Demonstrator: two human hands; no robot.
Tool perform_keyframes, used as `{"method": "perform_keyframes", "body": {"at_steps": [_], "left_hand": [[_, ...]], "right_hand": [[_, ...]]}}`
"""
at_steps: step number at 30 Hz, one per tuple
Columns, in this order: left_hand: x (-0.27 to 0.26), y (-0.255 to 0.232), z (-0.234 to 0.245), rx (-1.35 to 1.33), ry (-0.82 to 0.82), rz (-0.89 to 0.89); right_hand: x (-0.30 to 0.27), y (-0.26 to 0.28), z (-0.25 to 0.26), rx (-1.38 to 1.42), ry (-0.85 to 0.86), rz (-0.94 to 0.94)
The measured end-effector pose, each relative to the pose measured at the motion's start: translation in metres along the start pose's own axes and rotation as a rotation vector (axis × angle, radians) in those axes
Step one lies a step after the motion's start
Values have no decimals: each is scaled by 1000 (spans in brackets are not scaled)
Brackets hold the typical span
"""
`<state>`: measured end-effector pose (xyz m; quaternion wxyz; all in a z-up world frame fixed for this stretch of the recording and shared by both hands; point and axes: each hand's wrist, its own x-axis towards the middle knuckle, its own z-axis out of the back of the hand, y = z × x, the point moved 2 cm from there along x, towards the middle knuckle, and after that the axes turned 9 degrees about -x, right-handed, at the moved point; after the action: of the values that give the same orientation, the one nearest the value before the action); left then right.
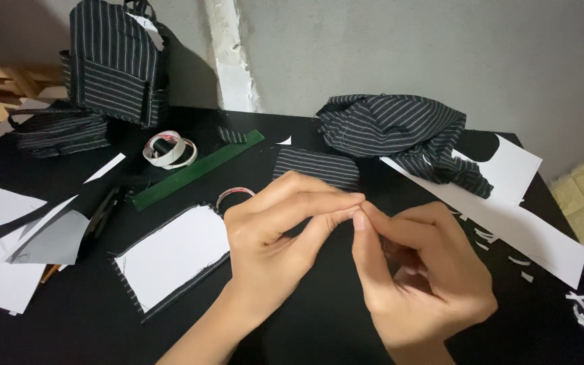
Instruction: Sewing fabric components to assemble a small bag
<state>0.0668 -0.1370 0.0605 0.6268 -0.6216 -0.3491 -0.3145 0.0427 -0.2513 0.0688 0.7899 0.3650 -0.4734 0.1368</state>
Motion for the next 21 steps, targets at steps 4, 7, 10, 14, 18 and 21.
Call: {"method": "perform_keyframes", "body": {"at_steps": [4, 7, 10, 14, 18, 21], "left_hand": [[-2, 0, 1, 35, 3, -29], [-2, 0, 1, 37, 13, -62], [-2, 1, 1, 56, 27, -108], [0, 0, 0, 95, 12, -166], [1, -2, 2, 125, 44, -175], [4, -2, 6, 155, 115, -177]], "right_hand": [[-1, 1, 0, 5, 16, -30], [-2, -1, -1, 2, -4, 1], [-2, -3, -2, 3, -4, 18], [-3, -5, -2, -42, -14, 55], [-2, -10, -2, -36, -17, 99], [-1, -18, -6, 0, 47, 25]]}}
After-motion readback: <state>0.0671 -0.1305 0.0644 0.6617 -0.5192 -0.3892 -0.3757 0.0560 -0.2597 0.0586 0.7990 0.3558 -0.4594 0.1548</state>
